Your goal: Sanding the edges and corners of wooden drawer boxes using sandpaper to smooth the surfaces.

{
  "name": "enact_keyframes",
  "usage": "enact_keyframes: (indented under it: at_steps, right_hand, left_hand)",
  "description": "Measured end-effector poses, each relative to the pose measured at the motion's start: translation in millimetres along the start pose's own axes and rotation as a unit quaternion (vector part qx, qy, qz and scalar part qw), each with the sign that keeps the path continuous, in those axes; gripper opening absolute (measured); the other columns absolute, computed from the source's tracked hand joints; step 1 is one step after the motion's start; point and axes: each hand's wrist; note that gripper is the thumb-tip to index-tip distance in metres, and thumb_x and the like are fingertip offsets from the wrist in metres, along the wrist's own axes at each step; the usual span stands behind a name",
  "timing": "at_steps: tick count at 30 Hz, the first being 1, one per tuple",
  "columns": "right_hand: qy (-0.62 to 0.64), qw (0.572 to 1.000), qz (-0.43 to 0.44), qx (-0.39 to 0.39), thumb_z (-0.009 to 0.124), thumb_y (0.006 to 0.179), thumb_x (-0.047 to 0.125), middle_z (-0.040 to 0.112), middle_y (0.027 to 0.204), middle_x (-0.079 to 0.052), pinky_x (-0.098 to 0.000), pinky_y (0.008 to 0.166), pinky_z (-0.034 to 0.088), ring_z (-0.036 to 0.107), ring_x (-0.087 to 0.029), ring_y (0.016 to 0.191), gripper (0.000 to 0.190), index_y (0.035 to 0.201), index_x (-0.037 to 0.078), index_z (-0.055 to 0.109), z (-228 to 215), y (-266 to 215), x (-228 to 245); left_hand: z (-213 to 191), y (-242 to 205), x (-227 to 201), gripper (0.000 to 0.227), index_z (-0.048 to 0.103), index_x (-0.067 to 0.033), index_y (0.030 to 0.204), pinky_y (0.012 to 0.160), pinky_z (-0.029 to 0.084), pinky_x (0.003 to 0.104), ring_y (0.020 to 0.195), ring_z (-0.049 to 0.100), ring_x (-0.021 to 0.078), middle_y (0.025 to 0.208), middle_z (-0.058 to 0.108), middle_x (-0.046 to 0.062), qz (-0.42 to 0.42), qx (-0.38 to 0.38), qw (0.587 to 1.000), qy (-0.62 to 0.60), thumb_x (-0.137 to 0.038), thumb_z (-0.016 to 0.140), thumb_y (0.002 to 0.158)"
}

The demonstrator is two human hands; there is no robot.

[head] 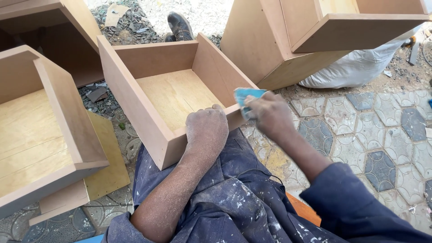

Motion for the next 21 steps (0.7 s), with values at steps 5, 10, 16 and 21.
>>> enact_keyframes:
  at_steps: [5, 10, 16, 21]
  right_hand:
    - [0.05, 0.998, 0.014, -0.03, 0.054, 0.101, 0.039, 0.077, 0.097, -0.002, -0.0345, 0.081, 0.049, 0.065, -0.022, 0.098, 0.027, 0.101, 0.023, 0.075, -9.7, -6.5, 5.2]
    - [-0.022, 0.959, 0.23, 0.161, 0.051, 0.092, 0.028, 0.073, 0.09, 0.004, -0.0376, 0.093, 0.046, 0.063, -0.023, 0.11, 0.022, 0.096, 0.037, 0.071, 36.8, -13.6, -75.6]
    - [0.097, 0.948, 0.303, 0.002, 0.053, 0.1, 0.021, 0.074, 0.11, -0.006, -0.0409, 0.097, 0.046, 0.063, -0.03, 0.107, 0.031, 0.125, 0.021, 0.07, 17.4, -29.9, -20.5]
    - [0.162, 0.954, 0.15, -0.204, 0.054, 0.104, 0.015, 0.075, 0.115, -0.022, -0.0377, 0.089, 0.047, 0.069, -0.031, 0.103, 0.029, 0.122, 0.003, 0.074, -38.0, -10.5, 84.8]
  left_hand:
    - [-12.3, -7.7, 2.4, 0.042, 0.07, 0.0005, 0.124, 0.064, 0.06, 0.044, 0.079, 0.076, 0.0327, 0.079, 0.074, 0.015, 0.012, 0.003, 1.0, 0.017, -0.031, 0.061, 0.098]
    - [-14.7, -6.8, 4.3, 0.042, 0.069, 0.002, 0.123, 0.064, 0.059, 0.044, 0.079, 0.076, 0.033, 0.078, 0.073, 0.017, 0.013, 0.003, 1.0, 0.011, -0.031, 0.061, 0.099]
    - [-12.5, -6.0, 2.8, 0.041, 0.07, -0.0003, 0.115, 0.064, 0.059, 0.044, 0.079, 0.076, 0.032, 0.078, 0.073, 0.014, -0.004, -0.009, 1.0, 0.019, -0.037, 0.062, 0.097]
    - [-15.1, -6.2, 0.1, 0.036, 0.07, -0.0027, 0.105, 0.065, 0.061, 0.045, 0.076, 0.076, 0.0305, 0.075, 0.073, 0.011, -0.001, -0.032, 0.999, 0.026, -0.036, 0.062, 0.097]
Point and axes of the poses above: each hand's wrist, its own y-axis towards the middle knuckle, its own z-axis out of the palm, x = y × z
